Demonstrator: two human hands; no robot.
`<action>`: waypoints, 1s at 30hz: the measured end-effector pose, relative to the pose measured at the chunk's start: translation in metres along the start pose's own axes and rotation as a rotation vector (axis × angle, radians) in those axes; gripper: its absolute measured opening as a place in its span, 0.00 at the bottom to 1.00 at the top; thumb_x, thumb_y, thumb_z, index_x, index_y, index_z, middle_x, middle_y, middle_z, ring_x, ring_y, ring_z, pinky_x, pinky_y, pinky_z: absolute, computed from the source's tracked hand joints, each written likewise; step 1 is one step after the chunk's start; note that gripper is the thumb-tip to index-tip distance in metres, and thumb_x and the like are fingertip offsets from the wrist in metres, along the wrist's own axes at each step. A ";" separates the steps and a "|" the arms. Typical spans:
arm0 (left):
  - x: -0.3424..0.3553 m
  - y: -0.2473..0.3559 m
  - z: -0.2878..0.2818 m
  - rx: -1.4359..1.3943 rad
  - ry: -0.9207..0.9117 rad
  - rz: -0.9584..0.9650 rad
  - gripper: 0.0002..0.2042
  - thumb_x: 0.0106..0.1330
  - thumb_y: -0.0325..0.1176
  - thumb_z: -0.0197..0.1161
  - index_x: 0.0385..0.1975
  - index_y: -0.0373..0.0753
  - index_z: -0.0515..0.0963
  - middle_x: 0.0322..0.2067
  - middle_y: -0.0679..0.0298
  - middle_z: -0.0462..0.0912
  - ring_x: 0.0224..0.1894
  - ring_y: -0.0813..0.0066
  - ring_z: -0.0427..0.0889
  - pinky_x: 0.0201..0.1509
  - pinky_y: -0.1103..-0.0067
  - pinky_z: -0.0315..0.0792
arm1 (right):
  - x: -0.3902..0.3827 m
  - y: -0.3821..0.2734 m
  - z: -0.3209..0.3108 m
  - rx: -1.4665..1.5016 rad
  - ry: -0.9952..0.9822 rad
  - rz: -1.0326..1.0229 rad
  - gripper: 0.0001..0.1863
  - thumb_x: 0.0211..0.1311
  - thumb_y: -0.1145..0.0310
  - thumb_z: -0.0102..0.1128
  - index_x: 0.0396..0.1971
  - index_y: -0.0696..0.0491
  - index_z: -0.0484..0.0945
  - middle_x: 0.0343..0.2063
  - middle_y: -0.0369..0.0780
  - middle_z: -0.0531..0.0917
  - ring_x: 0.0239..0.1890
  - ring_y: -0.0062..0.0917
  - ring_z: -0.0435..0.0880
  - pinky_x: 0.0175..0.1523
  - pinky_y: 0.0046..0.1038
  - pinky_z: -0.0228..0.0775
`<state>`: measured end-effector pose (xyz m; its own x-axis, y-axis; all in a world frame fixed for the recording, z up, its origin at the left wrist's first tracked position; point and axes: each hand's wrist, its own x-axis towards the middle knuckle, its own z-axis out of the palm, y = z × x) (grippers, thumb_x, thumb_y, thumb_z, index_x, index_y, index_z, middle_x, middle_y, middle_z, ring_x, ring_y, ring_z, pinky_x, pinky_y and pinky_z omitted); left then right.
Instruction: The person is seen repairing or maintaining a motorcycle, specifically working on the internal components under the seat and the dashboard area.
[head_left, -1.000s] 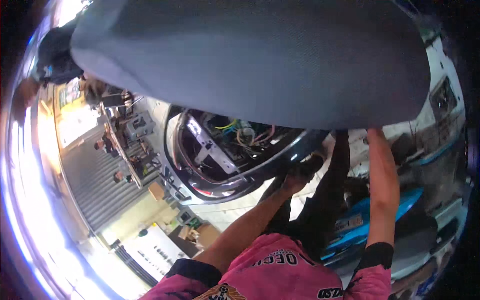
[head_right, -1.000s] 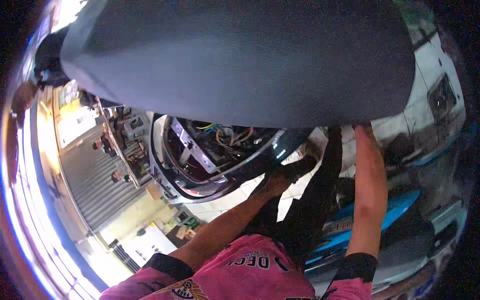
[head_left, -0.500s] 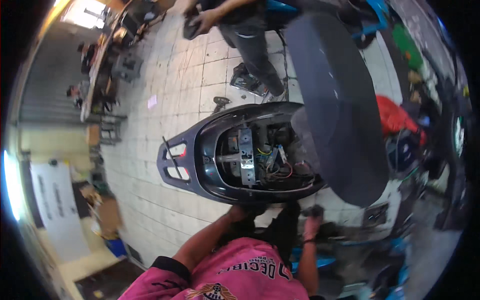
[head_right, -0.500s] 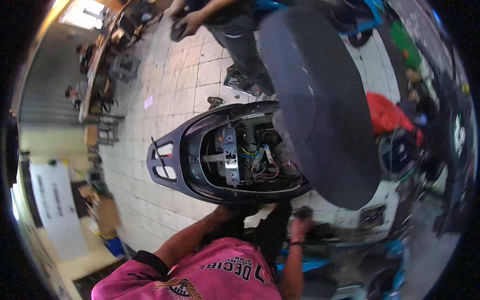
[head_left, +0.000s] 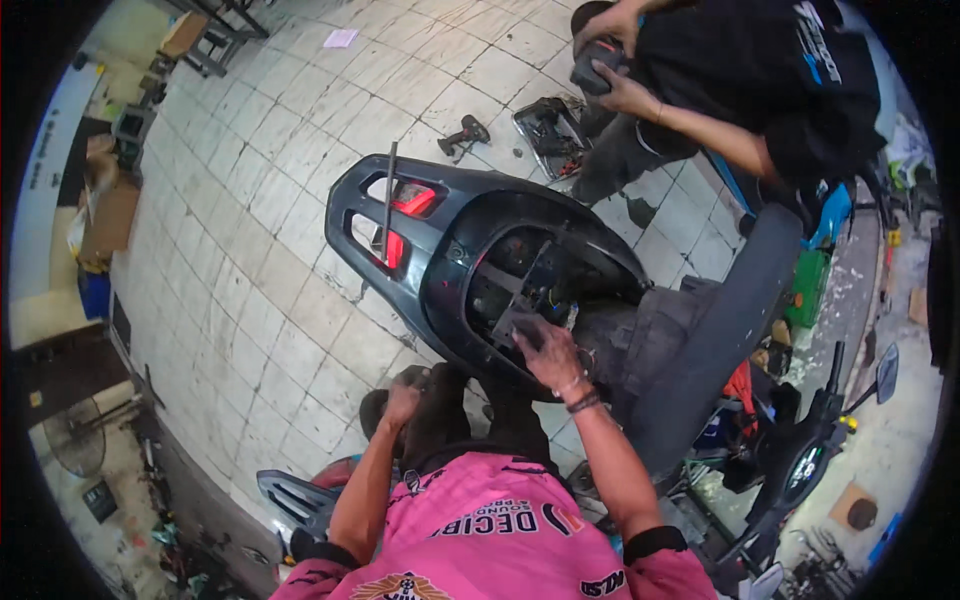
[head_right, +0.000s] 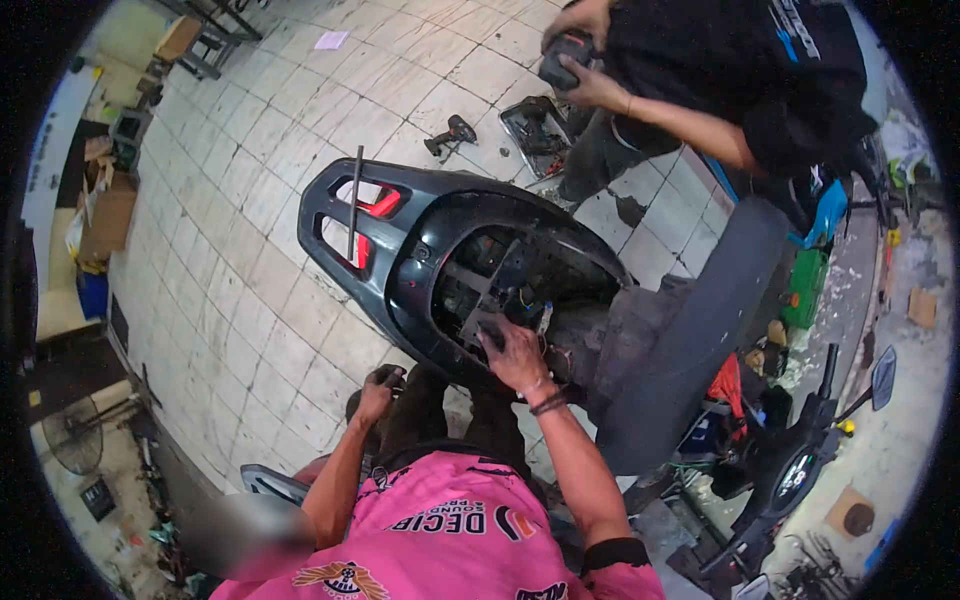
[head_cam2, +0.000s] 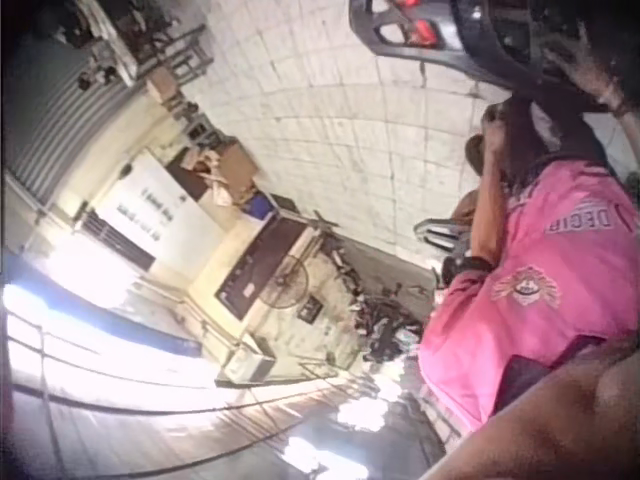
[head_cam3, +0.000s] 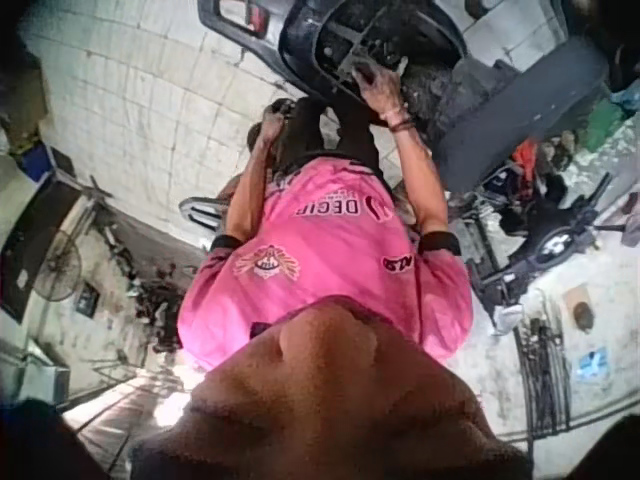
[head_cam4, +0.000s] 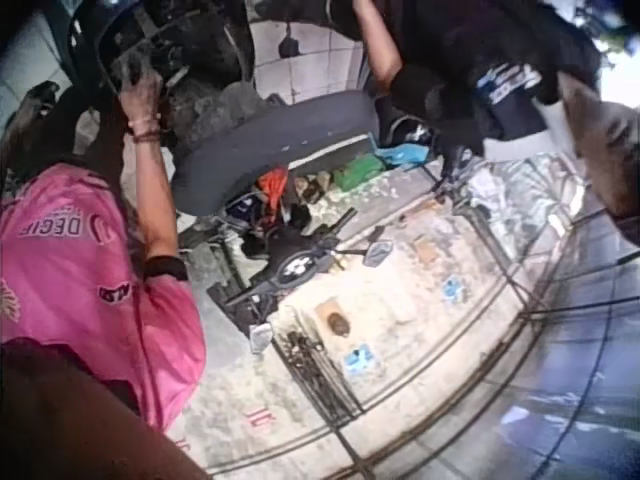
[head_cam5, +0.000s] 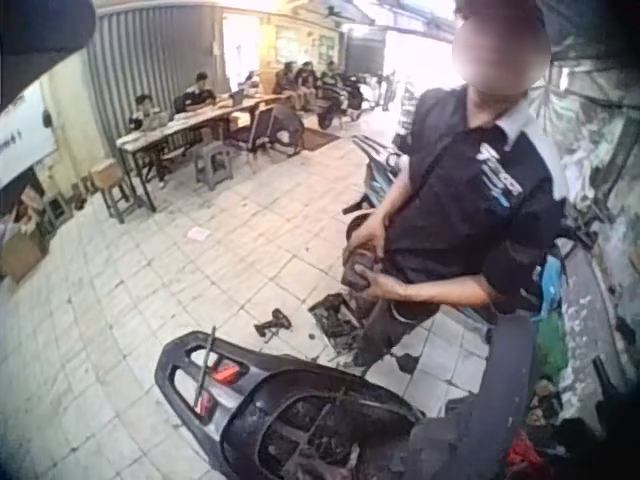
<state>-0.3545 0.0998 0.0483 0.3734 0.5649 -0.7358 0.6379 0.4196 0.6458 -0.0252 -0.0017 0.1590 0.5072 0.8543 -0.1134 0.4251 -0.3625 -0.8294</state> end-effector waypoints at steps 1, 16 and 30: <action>-0.011 0.029 0.004 -0.071 -0.015 0.002 0.16 0.75 0.41 0.59 0.47 0.33 0.81 0.35 0.62 0.86 0.35 0.74 0.82 0.42 0.74 0.75 | 0.018 0.000 -0.001 -0.016 0.000 -0.084 0.12 0.65 0.66 0.63 0.43 0.58 0.81 0.39 0.49 0.86 0.43 0.48 0.85 0.49 0.41 0.76; 0.019 0.191 0.190 -0.260 0.626 0.131 0.27 0.79 0.49 0.44 0.58 0.27 0.71 0.54 0.37 0.77 0.59 0.38 0.74 0.66 0.65 0.65 | 0.161 0.046 -0.006 -0.808 -0.504 -0.549 0.16 0.66 0.61 0.55 0.45 0.57 0.79 0.36 0.51 0.85 0.45 0.47 0.82 0.56 0.43 0.72; 0.046 0.210 0.210 0.019 0.792 -0.077 0.23 0.77 0.42 0.43 0.57 0.25 0.69 0.58 0.35 0.73 0.60 0.34 0.72 0.66 0.51 0.62 | 0.162 0.063 0.005 -0.766 -0.420 -0.387 0.17 0.58 0.60 0.59 0.38 0.59 0.80 0.35 0.54 0.85 0.44 0.48 0.85 0.55 0.44 0.73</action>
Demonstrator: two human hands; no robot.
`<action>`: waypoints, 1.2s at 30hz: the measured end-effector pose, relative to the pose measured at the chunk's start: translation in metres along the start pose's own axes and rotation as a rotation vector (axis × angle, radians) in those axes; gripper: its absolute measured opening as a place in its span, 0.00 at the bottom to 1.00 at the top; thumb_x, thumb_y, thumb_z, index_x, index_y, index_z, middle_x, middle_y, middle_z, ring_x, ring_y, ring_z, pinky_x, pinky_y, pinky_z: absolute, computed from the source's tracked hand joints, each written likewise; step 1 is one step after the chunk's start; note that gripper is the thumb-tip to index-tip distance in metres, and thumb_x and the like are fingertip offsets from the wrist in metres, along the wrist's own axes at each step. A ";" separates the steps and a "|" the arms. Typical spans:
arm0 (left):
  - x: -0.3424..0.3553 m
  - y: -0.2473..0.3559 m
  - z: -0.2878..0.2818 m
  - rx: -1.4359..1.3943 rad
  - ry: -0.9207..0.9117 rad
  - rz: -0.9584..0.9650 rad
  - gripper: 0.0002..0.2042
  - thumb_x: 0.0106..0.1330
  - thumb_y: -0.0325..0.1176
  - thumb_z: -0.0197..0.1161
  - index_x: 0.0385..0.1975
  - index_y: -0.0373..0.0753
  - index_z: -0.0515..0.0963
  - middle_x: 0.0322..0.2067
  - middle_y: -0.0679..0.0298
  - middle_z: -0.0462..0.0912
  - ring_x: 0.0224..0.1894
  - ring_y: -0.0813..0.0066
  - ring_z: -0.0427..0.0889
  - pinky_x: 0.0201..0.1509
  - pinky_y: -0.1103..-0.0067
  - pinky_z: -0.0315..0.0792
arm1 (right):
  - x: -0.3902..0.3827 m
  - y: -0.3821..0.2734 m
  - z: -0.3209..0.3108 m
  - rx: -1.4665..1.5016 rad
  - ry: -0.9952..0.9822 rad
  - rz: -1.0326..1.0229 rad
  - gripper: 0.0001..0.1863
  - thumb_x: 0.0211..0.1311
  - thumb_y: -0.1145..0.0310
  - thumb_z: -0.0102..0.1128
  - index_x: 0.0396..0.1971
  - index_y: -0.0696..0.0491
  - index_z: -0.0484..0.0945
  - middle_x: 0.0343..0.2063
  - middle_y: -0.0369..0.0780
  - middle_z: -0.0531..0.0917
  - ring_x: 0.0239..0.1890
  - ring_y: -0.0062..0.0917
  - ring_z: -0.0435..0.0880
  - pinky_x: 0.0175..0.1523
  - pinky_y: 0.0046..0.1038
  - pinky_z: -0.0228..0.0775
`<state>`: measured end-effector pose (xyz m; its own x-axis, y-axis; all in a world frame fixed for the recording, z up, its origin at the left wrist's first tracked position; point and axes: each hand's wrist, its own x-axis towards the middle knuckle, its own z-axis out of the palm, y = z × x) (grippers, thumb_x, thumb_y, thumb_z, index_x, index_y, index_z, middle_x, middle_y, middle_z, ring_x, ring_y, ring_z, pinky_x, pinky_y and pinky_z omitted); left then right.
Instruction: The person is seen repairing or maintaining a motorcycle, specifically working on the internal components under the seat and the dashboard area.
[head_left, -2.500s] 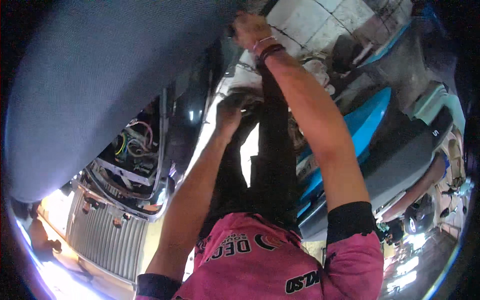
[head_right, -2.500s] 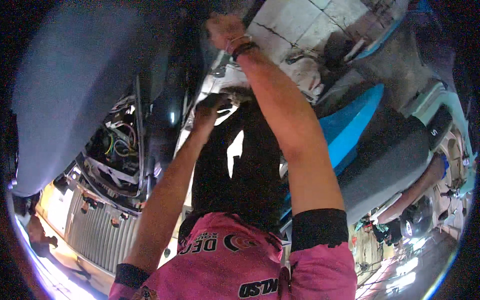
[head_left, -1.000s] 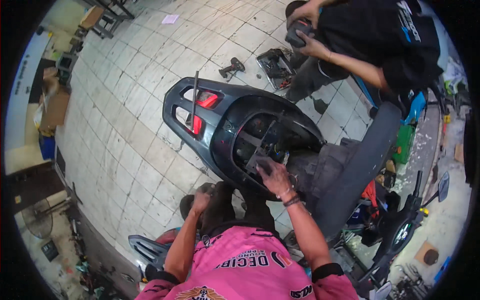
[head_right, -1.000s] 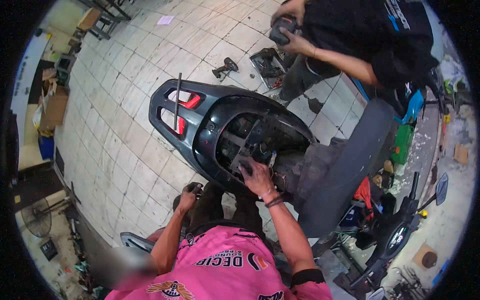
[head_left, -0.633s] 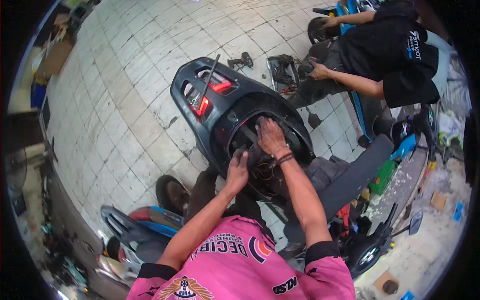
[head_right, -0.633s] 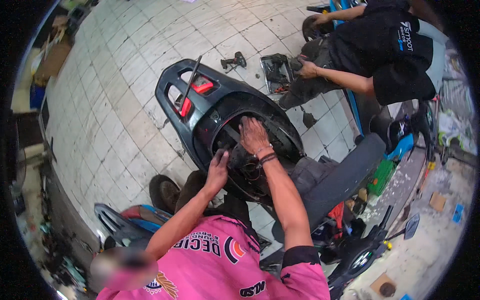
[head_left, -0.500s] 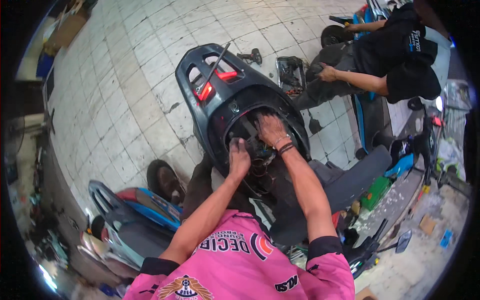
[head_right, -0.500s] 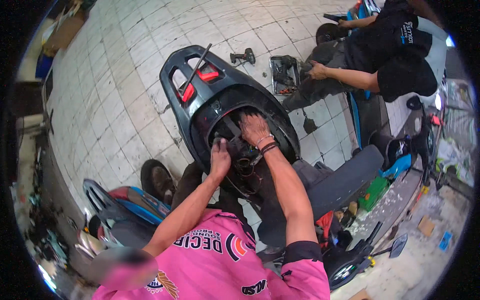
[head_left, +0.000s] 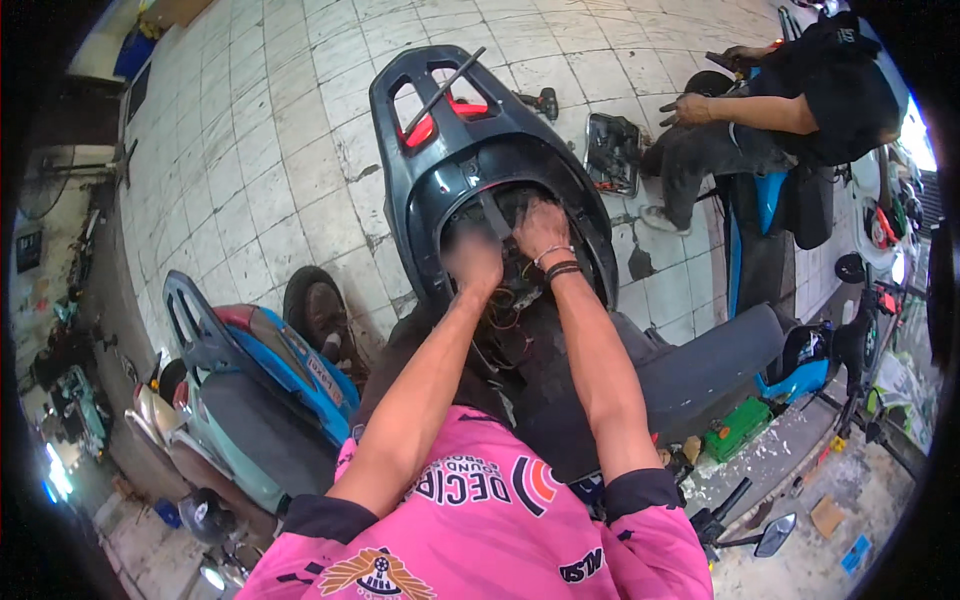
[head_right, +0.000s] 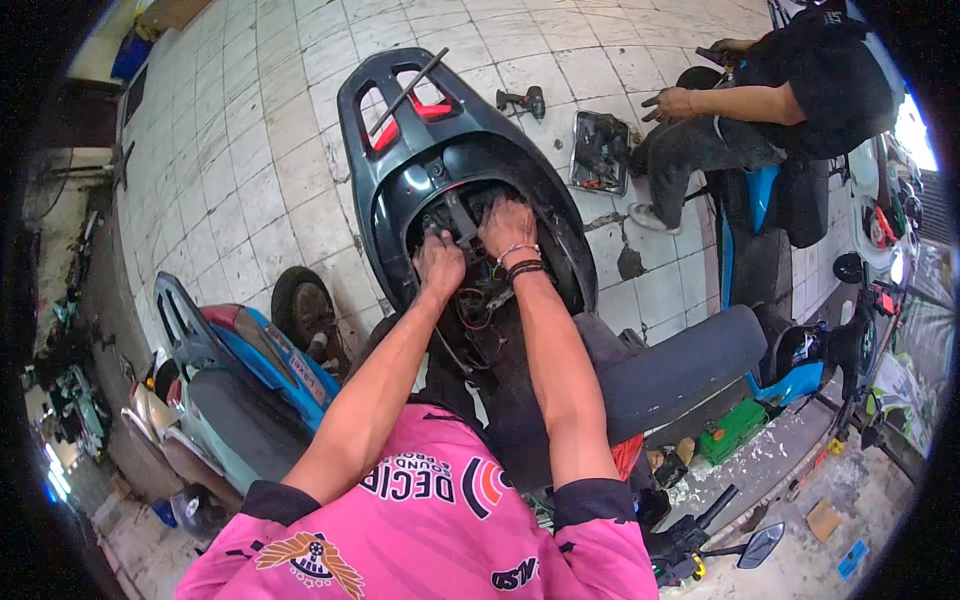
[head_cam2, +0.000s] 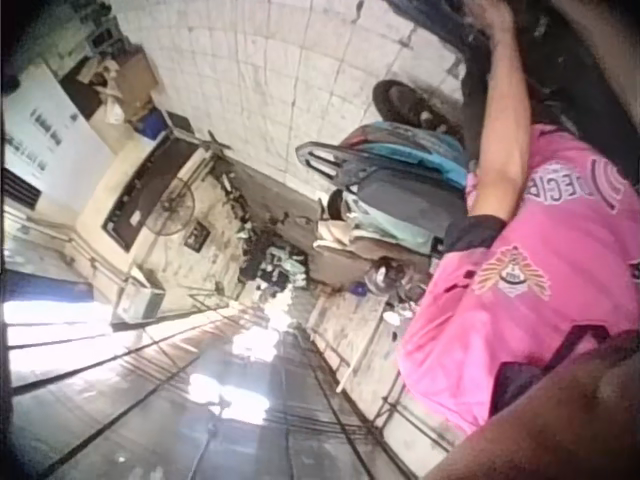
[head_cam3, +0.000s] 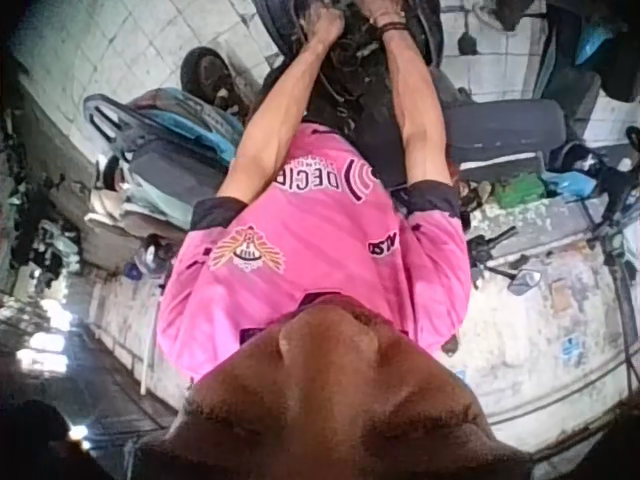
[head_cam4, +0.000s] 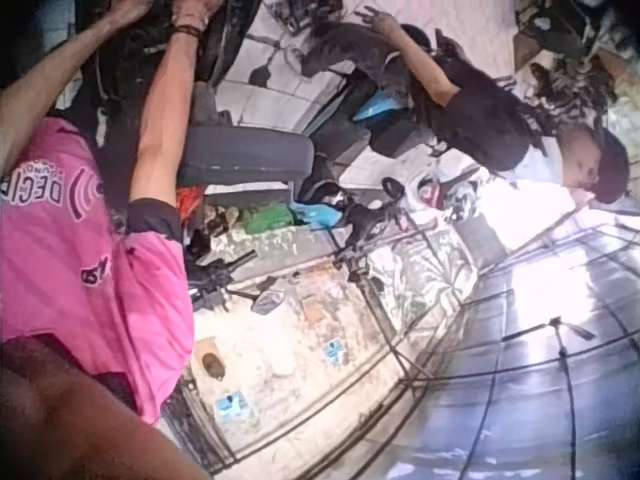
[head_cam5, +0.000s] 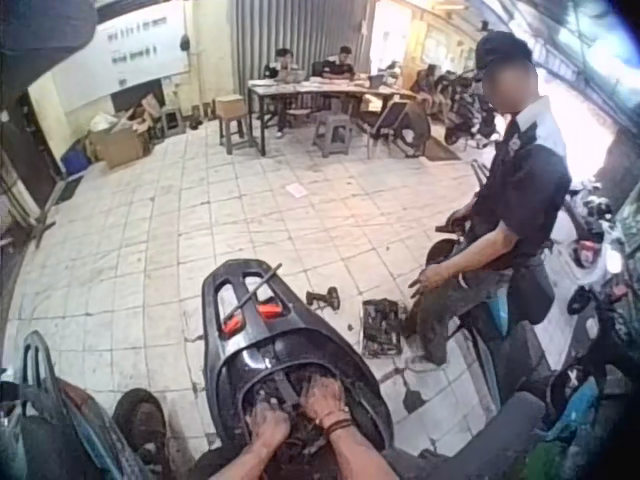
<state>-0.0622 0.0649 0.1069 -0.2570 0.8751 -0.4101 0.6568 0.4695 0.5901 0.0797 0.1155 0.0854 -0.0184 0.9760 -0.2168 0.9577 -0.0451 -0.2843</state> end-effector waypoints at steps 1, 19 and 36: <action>0.000 -0.001 0.001 -0.057 0.067 0.016 0.22 0.76 0.40 0.44 0.56 0.25 0.70 0.58 0.35 0.73 0.59 0.34 0.73 0.65 0.51 0.64 | -0.002 0.000 0.001 0.016 0.035 0.019 0.17 0.58 0.59 0.60 0.38 0.59 0.80 0.36 0.54 0.85 0.44 0.48 0.84 0.55 0.44 0.73; 0.020 -0.010 -0.025 0.056 -0.260 0.042 0.20 0.74 0.40 0.49 0.42 0.23 0.75 0.42 0.31 0.81 0.50 0.30 0.79 0.57 0.50 0.72 | 0.002 0.004 -0.001 -0.039 -0.030 0.001 0.21 0.62 0.57 0.57 0.40 0.62 0.81 0.38 0.56 0.86 0.45 0.49 0.84 0.54 0.42 0.75; -0.058 -0.046 -0.089 -0.374 -0.203 0.293 0.16 0.80 0.39 0.45 0.53 0.32 0.70 0.45 0.38 0.78 0.52 0.37 0.77 0.56 0.60 0.70 | -0.030 -0.043 -0.006 0.412 0.546 -0.027 0.10 0.65 0.65 0.62 0.42 0.53 0.81 0.42 0.52 0.81 0.47 0.51 0.79 0.52 0.45 0.71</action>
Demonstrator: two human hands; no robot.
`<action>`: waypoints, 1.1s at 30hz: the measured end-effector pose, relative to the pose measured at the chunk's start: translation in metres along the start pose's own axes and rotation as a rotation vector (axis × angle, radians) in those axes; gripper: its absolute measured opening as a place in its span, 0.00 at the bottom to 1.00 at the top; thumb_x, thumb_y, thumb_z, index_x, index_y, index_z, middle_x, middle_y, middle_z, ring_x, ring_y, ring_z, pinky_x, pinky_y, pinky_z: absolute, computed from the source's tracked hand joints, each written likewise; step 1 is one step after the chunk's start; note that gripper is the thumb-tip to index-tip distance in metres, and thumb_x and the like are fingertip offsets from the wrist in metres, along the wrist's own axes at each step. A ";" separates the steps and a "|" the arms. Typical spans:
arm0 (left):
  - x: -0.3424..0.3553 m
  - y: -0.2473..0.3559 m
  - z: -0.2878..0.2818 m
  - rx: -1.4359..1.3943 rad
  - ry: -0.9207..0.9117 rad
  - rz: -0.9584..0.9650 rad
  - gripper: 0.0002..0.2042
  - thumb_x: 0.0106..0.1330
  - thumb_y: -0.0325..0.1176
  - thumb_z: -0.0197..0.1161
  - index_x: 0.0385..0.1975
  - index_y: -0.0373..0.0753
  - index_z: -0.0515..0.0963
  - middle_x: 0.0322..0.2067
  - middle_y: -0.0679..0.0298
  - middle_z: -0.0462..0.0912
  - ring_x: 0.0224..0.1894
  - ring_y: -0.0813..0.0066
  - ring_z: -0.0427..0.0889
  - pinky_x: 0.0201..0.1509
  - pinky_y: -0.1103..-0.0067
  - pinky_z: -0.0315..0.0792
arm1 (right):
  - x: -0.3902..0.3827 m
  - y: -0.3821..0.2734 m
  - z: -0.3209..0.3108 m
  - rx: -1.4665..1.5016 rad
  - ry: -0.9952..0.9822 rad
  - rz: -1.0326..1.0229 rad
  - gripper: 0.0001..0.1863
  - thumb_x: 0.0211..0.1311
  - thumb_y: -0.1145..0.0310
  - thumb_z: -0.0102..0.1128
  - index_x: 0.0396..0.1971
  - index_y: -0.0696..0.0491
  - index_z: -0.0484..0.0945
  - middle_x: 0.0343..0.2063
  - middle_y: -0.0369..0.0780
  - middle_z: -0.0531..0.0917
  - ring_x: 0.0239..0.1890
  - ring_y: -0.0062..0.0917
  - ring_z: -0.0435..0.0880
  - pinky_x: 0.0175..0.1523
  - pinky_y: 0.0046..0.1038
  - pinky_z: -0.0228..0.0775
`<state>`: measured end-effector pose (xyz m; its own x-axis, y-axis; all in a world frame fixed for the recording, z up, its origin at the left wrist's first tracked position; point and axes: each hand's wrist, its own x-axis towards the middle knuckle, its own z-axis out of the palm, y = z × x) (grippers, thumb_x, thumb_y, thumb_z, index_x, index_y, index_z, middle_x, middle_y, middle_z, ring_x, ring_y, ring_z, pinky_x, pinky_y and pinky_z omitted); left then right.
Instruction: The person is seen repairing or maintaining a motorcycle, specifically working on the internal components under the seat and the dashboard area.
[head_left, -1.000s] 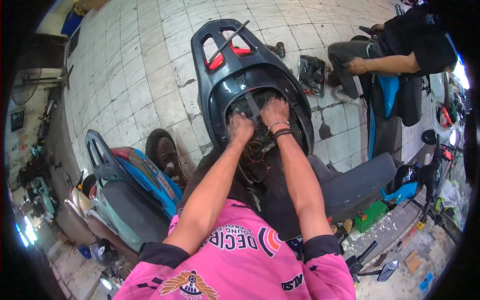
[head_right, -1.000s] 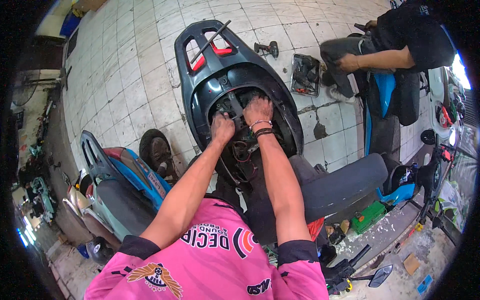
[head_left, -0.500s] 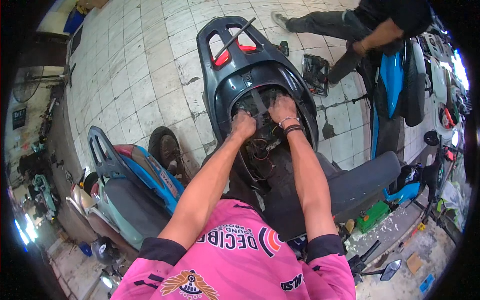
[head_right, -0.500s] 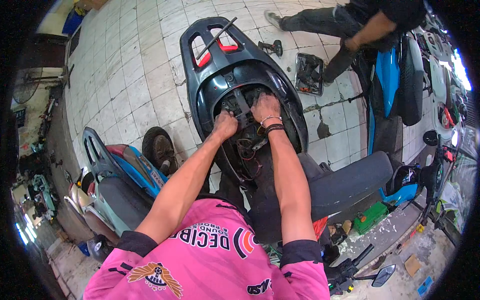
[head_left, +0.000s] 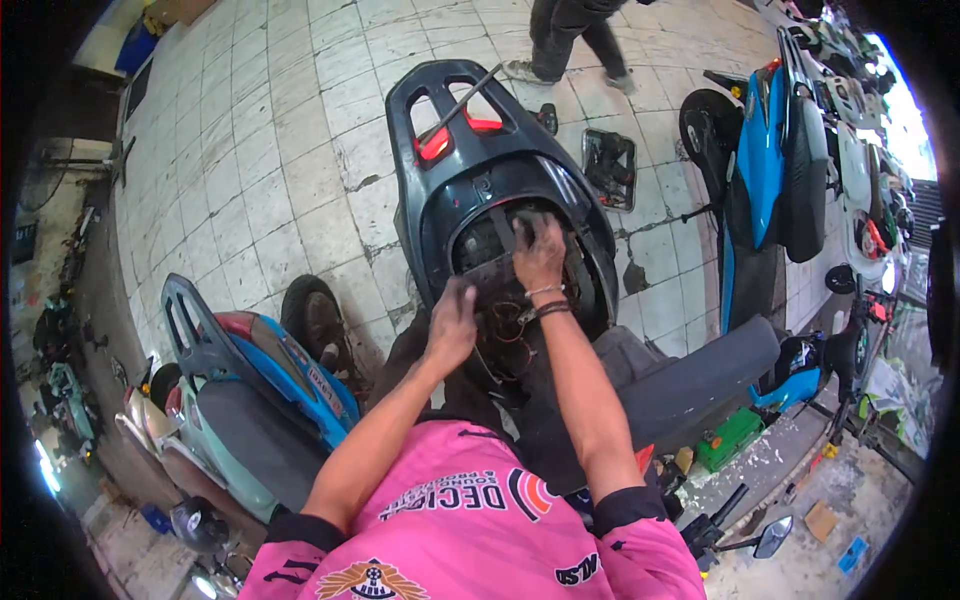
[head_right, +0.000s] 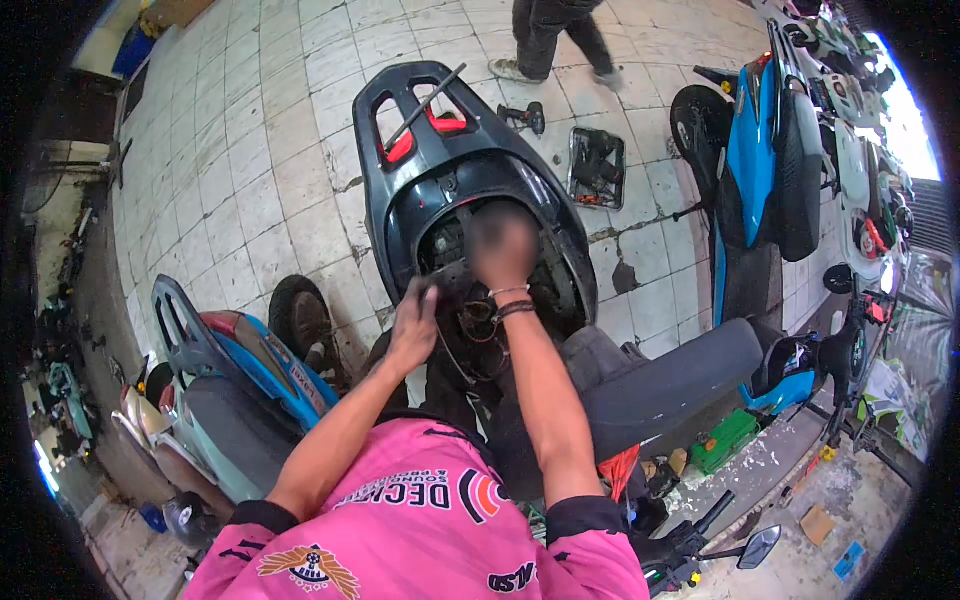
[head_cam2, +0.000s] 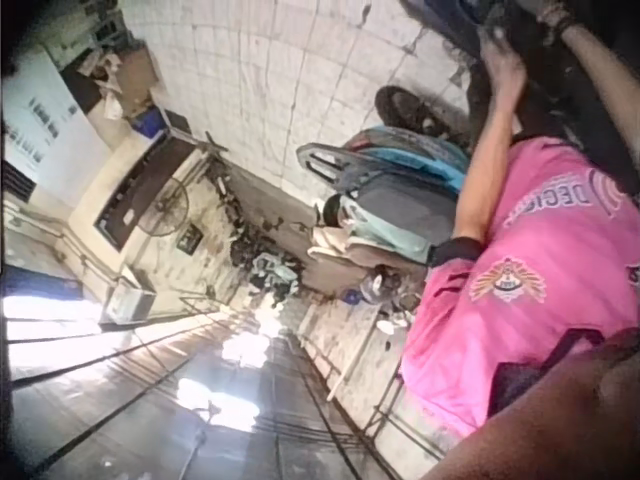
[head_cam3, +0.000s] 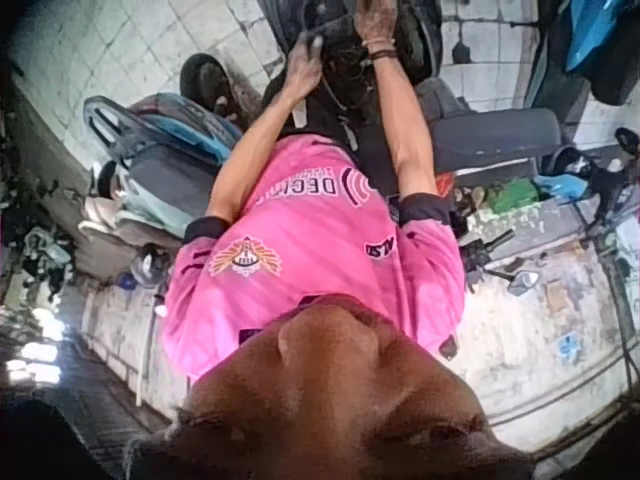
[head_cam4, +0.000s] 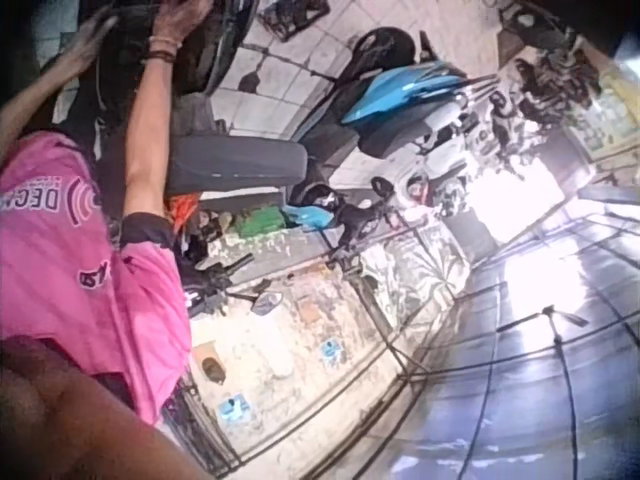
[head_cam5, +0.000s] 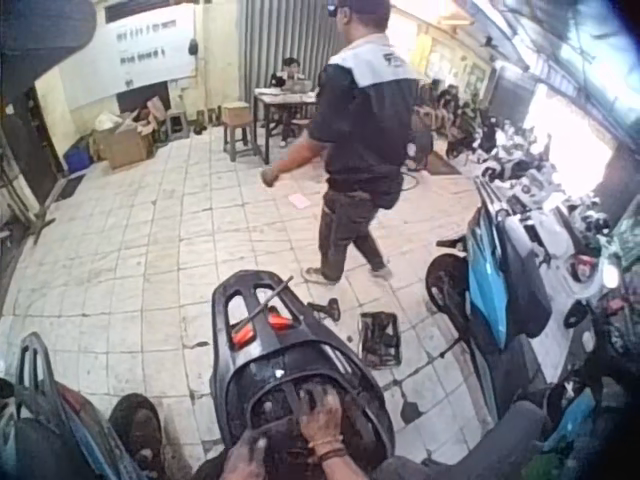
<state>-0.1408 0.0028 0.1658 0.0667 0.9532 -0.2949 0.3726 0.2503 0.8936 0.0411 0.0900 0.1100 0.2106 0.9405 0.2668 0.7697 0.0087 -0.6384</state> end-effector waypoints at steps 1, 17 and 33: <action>-0.015 -0.002 -0.011 -0.022 0.028 0.001 0.15 0.79 0.40 0.46 0.49 0.33 0.71 0.45 0.40 0.79 0.51 0.38 0.78 0.56 0.59 0.70 | -0.003 -0.008 -0.001 0.041 0.026 -0.007 0.09 0.64 0.67 0.62 0.41 0.53 0.82 0.41 0.51 0.82 0.45 0.50 0.81 0.50 0.44 0.73; -0.064 -0.124 -0.135 0.195 -0.041 -0.387 0.31 0.77 0.54 0.46 0.61 0.26 0.69 0.58 0.35 0.74 0.64 0.42 0.71 0.68 0.60 0.62 | -0.015 -0.057 0.073 -0.439 -0.438 0.132 0.09 0.55 0.66 0.62 0.32 0.55 0.83 0.34 0.48 0.86 0.41 0.45 0.86 0.45 0.43 0.79; -0.074 -0.149 -0.140 0.223 -0.027 -0.315 0.26 0.78 0.49 0.47 0.56 0.28 0.72 0.51 0.37 0.78 0.57 0.36 0.74 0.63 0.60 0.66 | -0.016 -0.053 0.105 -0.590 -0.326 0.320 0.14 0.66 0.67 0.53 0.30 0.54 0.88 0.33 0.47 0.88 0.36 0.42 0.90 0.42 0.40 0.83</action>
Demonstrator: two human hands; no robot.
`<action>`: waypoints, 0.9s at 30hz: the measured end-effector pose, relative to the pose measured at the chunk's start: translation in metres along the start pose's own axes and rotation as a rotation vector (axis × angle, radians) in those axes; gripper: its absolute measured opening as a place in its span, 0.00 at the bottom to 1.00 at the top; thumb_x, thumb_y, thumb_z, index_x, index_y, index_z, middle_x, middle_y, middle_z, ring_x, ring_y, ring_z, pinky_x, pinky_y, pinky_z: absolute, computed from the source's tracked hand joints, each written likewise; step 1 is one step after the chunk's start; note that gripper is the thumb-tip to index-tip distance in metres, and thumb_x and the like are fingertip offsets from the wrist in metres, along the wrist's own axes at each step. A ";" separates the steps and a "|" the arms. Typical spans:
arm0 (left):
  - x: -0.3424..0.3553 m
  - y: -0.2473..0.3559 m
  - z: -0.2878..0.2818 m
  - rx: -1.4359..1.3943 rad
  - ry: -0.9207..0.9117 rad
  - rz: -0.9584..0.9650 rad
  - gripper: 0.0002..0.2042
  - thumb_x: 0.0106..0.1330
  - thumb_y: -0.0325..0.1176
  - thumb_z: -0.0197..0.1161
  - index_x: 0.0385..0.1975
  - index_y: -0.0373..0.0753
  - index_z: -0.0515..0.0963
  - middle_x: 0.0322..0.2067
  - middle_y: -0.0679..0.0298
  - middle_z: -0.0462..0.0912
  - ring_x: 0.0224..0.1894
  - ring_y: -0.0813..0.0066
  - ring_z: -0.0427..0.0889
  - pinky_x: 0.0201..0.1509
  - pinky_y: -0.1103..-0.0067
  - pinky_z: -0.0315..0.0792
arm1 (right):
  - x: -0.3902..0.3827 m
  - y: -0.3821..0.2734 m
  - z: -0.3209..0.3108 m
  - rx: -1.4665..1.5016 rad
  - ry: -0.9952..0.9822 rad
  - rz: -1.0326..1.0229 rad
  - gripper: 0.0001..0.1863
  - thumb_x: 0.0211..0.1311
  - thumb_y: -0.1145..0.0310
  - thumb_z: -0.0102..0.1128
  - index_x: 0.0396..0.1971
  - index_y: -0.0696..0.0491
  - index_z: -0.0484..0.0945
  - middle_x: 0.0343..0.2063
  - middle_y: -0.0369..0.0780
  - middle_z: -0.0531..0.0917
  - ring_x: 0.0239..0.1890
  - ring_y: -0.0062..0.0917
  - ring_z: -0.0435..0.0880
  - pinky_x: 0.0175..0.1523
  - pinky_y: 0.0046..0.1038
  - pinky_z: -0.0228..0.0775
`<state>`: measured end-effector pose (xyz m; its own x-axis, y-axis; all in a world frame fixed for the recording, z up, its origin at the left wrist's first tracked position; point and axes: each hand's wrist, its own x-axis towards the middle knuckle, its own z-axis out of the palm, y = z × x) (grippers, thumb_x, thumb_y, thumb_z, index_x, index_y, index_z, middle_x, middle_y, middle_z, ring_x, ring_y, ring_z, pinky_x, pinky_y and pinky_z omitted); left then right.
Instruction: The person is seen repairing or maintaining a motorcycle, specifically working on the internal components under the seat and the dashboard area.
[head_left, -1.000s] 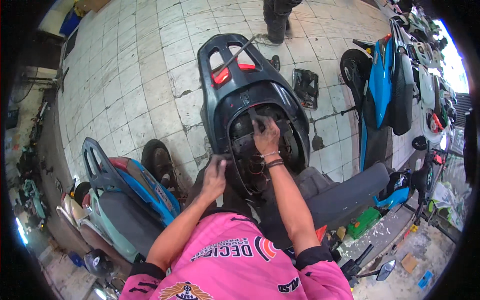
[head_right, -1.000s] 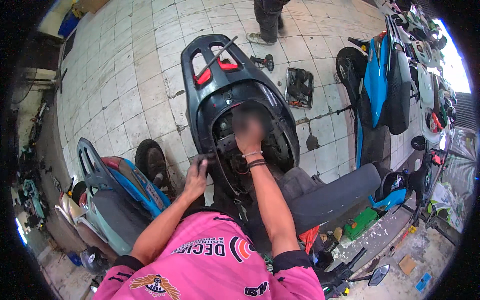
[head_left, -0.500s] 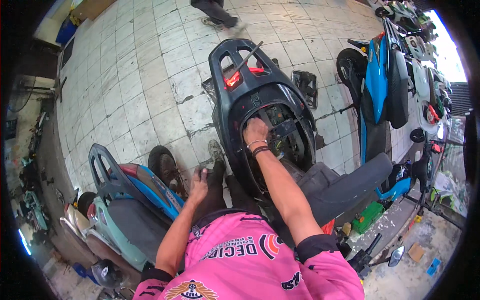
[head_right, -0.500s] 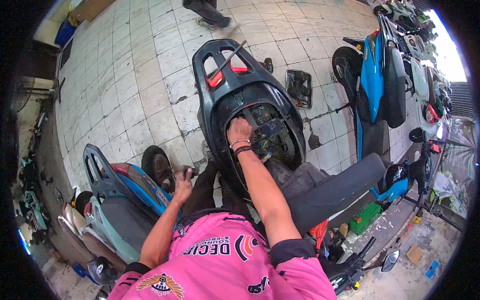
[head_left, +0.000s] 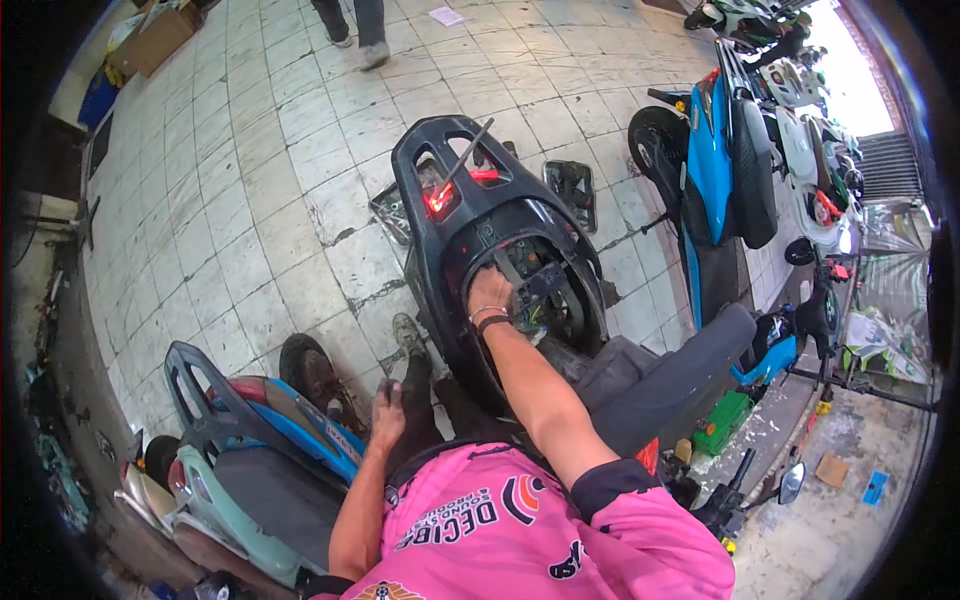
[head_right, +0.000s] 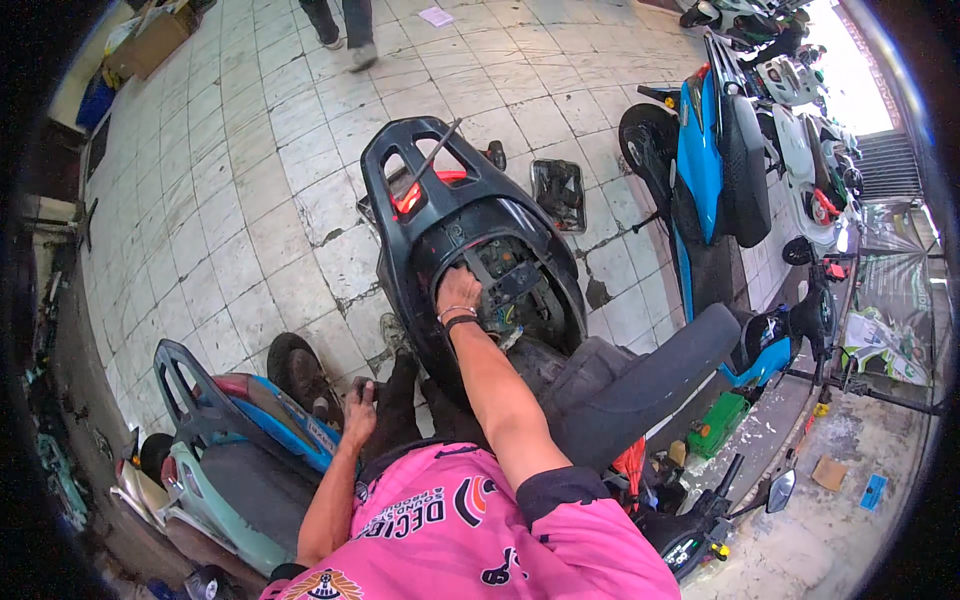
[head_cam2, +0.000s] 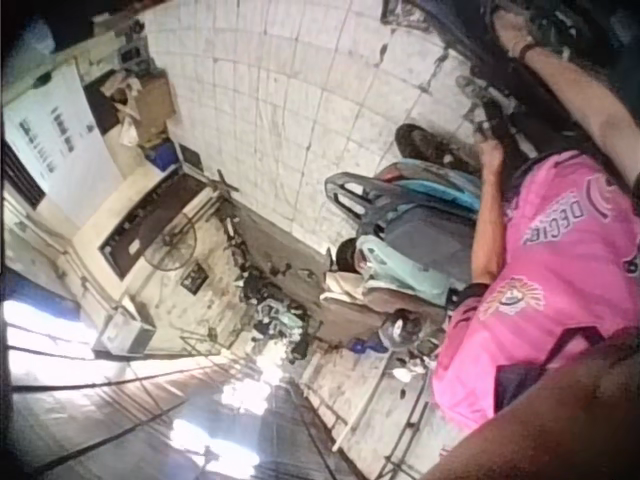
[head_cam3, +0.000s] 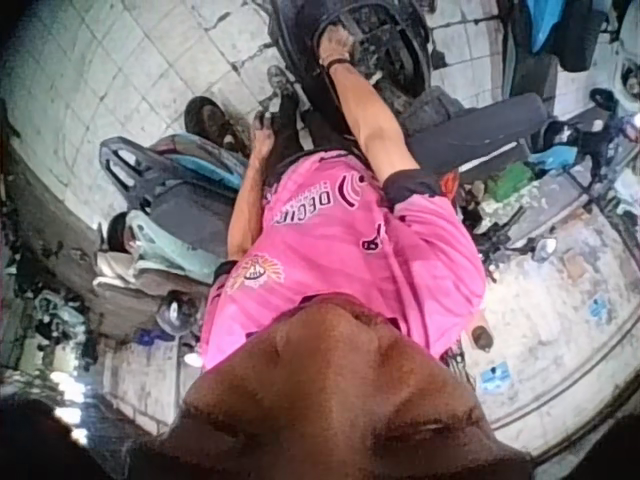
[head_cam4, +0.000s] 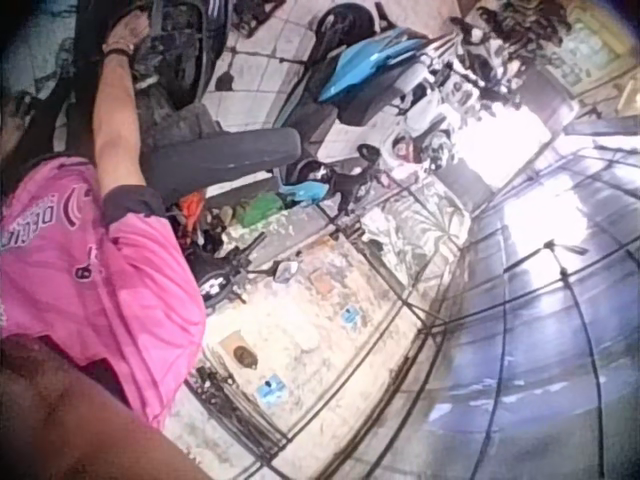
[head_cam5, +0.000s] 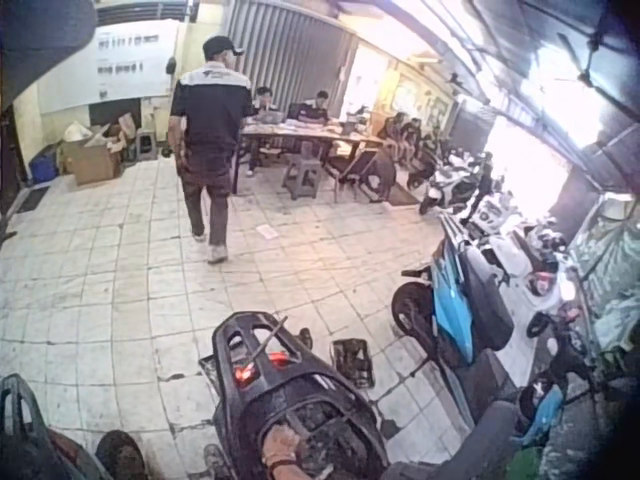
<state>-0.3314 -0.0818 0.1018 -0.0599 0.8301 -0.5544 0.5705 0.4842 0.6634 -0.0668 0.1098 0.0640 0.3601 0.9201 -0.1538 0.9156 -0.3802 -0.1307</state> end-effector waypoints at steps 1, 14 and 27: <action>0.003 -0.006 -0.002 0.000 0.002 0.001 0.26 0.78 0.49 0.47 0.56 0.28 0.72 0.51 0.37 0.78 0.57 0.36 0.74 0.63 0.60 0.66 | 0.001 0.000 0.002 0.011 -0.002 0.020 0.14 0.66 0.67 0.53 0.29 0.53 0.88 0.33 0.46 0.88 0.36 0.41 0.90 0.41 0.39 0.83; 0.040 -0.037 -0.004 -0.077 -0.114 -0.081 0.26 0.78 0.52 0.46 0.60 0.34 0.73 0.54 0.40 0.75 0.58 0.41 0.72 0.64 0.59 0.65 | -0.003 0.001 0.005 0.126 -0.074 0.169 0.14 0.67 0.65 0.52 0.31 0.53 0.86 0.32 0.47 0.87 0.39 0.41 0.88 0.45 0.41 0.81; 0.040 -0.005 -0.011 0.003 -0.001 0.094 0.24 0.78 0.51 0.48 0.45 0.33 0.79 0.39 0.47 0.84 0.43 0.51 0.81 0.53 0.63 0.71 | -0.001 0.002 0.010 0.107 -0.078 0.154 0.13 0.64 0.65 0.54 0.30 0.54 0.86 0.33 0.48 0.88 0.39 0.42 0.89 0.45 0.40 0.82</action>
<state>-0.3458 -0.0483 0.0821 -0.0054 0.8715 -0.4903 0.5757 0.4036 0.7111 -0.0667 0.1073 0.0542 0.4758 0.8417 -0.2553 0.8251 -0.5277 -0.2021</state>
